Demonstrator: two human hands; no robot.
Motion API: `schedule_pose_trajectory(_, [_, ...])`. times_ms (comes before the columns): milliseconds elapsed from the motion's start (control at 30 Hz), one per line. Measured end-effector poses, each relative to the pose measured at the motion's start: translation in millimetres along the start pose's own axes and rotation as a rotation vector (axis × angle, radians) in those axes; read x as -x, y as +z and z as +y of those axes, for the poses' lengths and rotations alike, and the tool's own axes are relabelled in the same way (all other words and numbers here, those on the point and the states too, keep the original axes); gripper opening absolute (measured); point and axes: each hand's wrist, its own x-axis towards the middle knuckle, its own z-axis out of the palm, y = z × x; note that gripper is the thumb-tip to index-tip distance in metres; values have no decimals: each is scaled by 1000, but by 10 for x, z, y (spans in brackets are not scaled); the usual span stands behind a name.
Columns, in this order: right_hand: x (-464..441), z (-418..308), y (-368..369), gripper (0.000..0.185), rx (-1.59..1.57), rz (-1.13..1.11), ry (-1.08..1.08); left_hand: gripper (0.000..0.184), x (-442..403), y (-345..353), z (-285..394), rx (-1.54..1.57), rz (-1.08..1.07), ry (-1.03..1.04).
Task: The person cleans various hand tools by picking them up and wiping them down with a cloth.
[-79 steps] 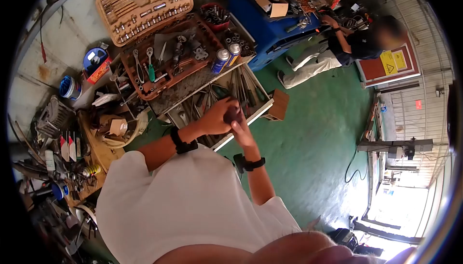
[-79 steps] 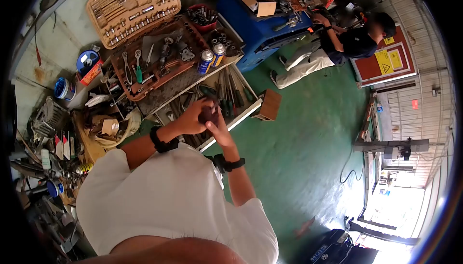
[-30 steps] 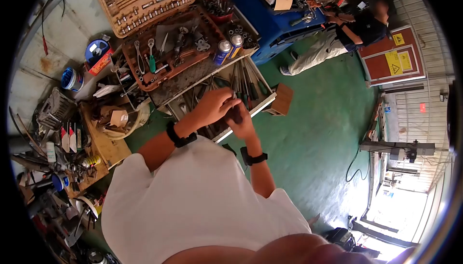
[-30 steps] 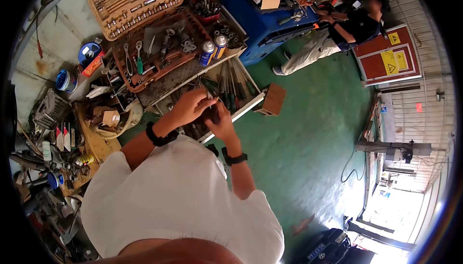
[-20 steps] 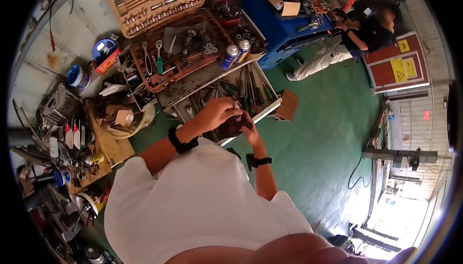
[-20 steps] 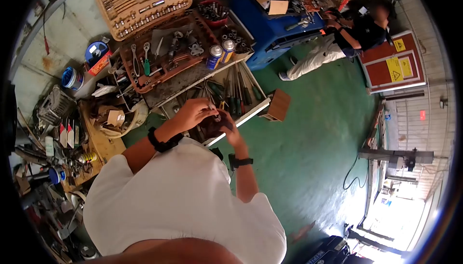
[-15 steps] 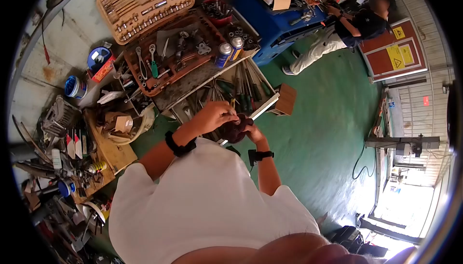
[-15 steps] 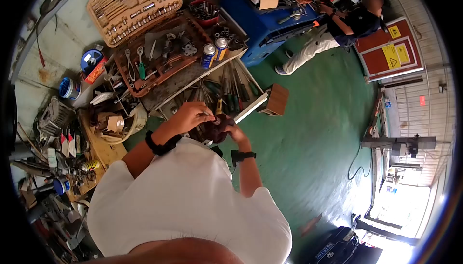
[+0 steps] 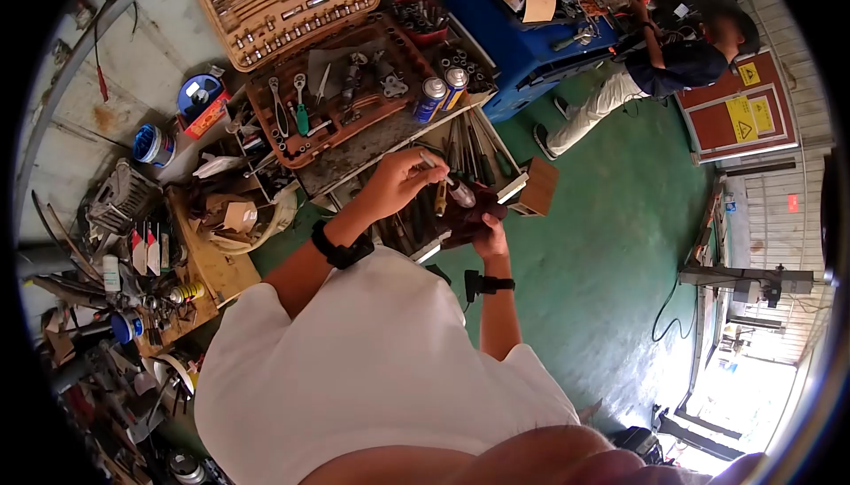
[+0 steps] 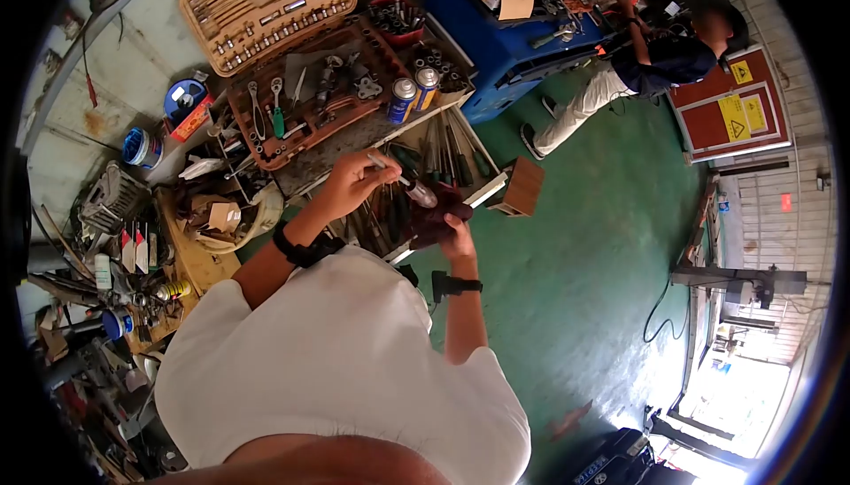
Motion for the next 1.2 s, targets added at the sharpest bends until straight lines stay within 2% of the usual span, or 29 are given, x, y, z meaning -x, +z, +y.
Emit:
schedule_pose_trajectory(67, [33,-88,108,73,37,-35,-43,18,-37,98,-71,44,90,40])
schedule_pose_trajectory(133, [37,-116,129,71,74,-66,-86,34,-97,230,-78,134,256,115])
schedule_pose_trajectory(167, [34,-112,140,71,224,-70,-107,34,-123,289,-70,136,260,113])
schedule_pose_trajectory(200, [21,-109,169,71,372,-73,-129,40,-171,336,60,478,345,-82])
schedule_pose_trajectory(233, [-31,-110,200,58,615,-97,-206,47,-191,354,129,819,423,-281])
schedule_pose_trajectory(267, [-42,-100,230,58,616,-97,-203,47,-185,351,119,820,426,-282])
schedule_pose_trajectory(333, [-52,-107,317,44,768,-89,-176,52,-187,342,117,695,396,-348])
schedule_pose_trajectory(400, [-34,-87,300,47,682,-23,-178,57,-170,295,138,667,395,-322])
schedule_pose_trajectory(467, [19,-185,416,52,109,44,-210,58,-141,190,133,823,297,-270])
schedule_pose_trajectory(500, [19,-194,393,61,112,35,-212,58,-139,166,102,818,243,-229])
schedule_pose_trajectory(533, [40,-233,534,61,107,35,-205,58,-118,180,72,814,250,-234])
schedule_pose_trajectory(633, [120,-436,966,71,647,-203,-214,54,-79,287,47,865,23,-194])
schedule_pose_trajectory(667, [122,-404,961,71,649,-199,-216,54,-57,300,50,867,18,-194])
schedule_pose_trajectory(733, [96,-339,858,70,601,-306,-106,53,-40,305,53,860,-113,-191])
schedule_pose_trajectory(767, [91,-348,725,66,656,-353,33,53,-49,287,50,862,-114,-188])
schedule_pose_trajectory(800, [52,-316,590,66,657,-352,34,54,-60,257,45,931,-134,-223])
schedule_pose_trajectory(867, [-12,-227,410,73,485,-476,238,56,-59,209,42,1065,-174,-299])
schedule_pose_trajectory(933, [40,-276,547,71,375,-506,283,58,-61,243,143,1053,-168,-330])
schedule_pose_trajectory(1000, [65,-369,738,77,127,-660,427,59,-57,264,204,1064,-216,-371])
schedule_pose_trajectory(1033, [74,-305,716,77,129,-659,425,59,-68,269,171,1090,-232,-375])
schedule_pose_trajectory(1067, [96,-188,647,82,-78,-670,438,59,-88,269,172,1092,-233,-374])
schedule_pose_trajectory(1133, [84,-10,549,87,-285,-679,448,59,-123,254,185,1321,-357,-363])
schedule_pose_trajectory(1200, [34,77,480,93,-402,-766,524,60,-141,264,234,1298,-344,-349])
